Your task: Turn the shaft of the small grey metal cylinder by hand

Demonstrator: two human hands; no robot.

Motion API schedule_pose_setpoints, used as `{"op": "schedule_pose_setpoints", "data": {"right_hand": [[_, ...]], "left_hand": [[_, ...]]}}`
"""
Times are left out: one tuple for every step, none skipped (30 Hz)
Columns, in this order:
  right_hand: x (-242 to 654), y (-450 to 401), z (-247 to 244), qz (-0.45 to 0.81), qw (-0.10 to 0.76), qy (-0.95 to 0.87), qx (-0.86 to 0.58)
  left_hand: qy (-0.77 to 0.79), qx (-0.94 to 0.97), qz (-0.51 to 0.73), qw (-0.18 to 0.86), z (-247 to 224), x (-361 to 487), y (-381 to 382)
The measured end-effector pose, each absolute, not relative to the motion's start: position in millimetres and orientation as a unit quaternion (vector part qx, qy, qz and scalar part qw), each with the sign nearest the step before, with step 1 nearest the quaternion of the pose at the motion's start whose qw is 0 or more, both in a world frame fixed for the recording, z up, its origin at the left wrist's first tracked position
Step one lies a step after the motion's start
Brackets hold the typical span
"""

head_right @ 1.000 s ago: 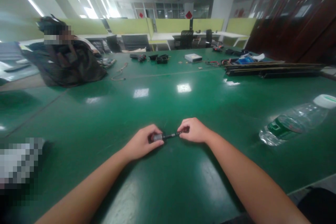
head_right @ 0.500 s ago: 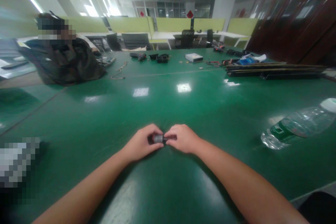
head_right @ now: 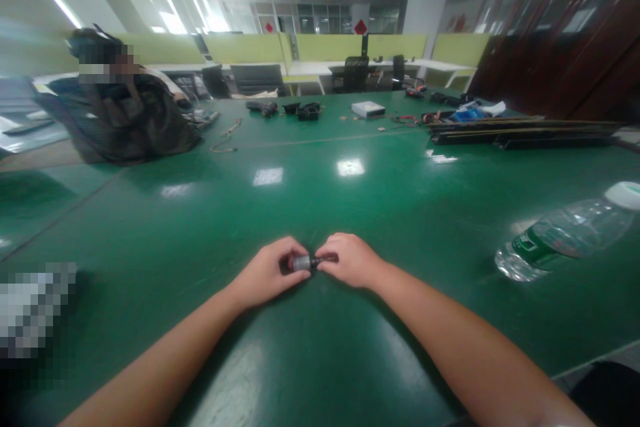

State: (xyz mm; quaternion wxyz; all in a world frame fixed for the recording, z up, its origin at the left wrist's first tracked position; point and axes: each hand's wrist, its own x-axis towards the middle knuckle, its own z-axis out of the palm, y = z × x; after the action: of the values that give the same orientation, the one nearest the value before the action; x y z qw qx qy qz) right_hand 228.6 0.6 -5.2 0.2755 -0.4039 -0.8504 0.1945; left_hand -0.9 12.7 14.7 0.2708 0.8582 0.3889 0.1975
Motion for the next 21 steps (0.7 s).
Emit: {"op": "schedule_pose_setpoints", "data": {"right_hand": [[228.5,0.6,-5.1,0.197,0.277,-0.849,-0.405],[228.4,0.6,-5.0,0.198,0.278,-0.848,-0.406],[228.3,0.7,-4.9,0.198,0.278,-0.847,-0.406],[228.3,0.8,-4.8,0.198,0.278,-0.847,-0.407],[228.3,0.9,-4.8,0.197,0.278,-0.848,-0.407],[228.3,1.0,-4.9,0.197,0.278,-0.848,-0.407],[228.4,1.1,-5.0,0.197,0.277,-0.848,-0.406],[228.6,1.2,-5.2,0.197,0.276,-0.849,-0.405],[228.9,1.2,-5.5,0.197,0.276,-0.850,-0.404],[229.1,1.3,-5.7,0.198,0.276,-0.850,-0.403],[229.4,1.4,-6.1,0.198,0.276,-0.850,-0.402],[229.7,1.5,-6.4,0.198,0.277,-0.851,-0.400],[230.0,1.7,-6.7,0.197,0.279,-0.851,-0.399],[230.2,1.8,-6.9,0.197,0.280,-0.851,-0.397],[230.3,1.9,-7.0,0.197,0.281,-0.852,-0.395],[230.4,1.9,-7.1,0.198,0.280,-0.853,-0.394],[230.5,2.0,-7.1,0.199,0.279,-0.853,-0.393],[230.5,2.0,-7.0,0.200,0.278,-0.853,-0.393],[230.6,1.9,-6.9,0.201,0.278,-0.853,-0.394],[230.6,1.8,-6.9,0.201,0.278,-0.852,-0.395],[230.7,1.7,-6.9,0.202,0.279,-0.851,-0.396]], "left_hand": [[0.388,0.859,0.198,0.269,14.5,-1.0,12.9],[0.387,0.860,0.199,0.267,14.2,-1.2,13.1],[0.386,0.861,0.201,0.264,13.9,-1.4,13.3],[0.384,0.862,0.202,0.261,13.7,-1.5,13.5],[0.383,0.863,0.203,0.259,13.6,-1.5,13.6],[0.383,0.863,0.203,0.259,13.6,-1.4,13.7],[0.383,0.864,0.202,0.259,13.8,-1.2,13.7],[0.383,0.864,0.199,0.259,14.0,-1.0,13.7],[0.384,0.864,0.196,0.259,14.4,-0.7,13.7],[0.385,0.865,0.194,0.257,14.7,-0.5,13.7],[0.387,0.865,0.191,0.254,14.9,-0.3,13.6],[0.388,0.866,0.189,0.252,14.9,-0.2,13.6],[0.390,0.866,0.188,0.250,14.9,-0.3,13.5],[0.390,0.866,0.188,0.248,14.7,-0.3,13.5],[0.390,0.867,0.188,0.247,14.4,-0.5,13.5],[0.390,0.867,0.189,0.247,14.1,-0.7,13.6],[0.389,0.867,0.189,0.247,13.8,-0.9,13.7],[0.389,0.867,0.190,0.247,13.6,-1.0,13.8],[0.389,0.867,0.190,0.248,13.5,-1.2,13.9],[0.389,0.866,0.191,0.248,13.4,-1.3,14.1],[0.390,0.866,0.192,0.249,13.3,-1.4,14.2]]}}
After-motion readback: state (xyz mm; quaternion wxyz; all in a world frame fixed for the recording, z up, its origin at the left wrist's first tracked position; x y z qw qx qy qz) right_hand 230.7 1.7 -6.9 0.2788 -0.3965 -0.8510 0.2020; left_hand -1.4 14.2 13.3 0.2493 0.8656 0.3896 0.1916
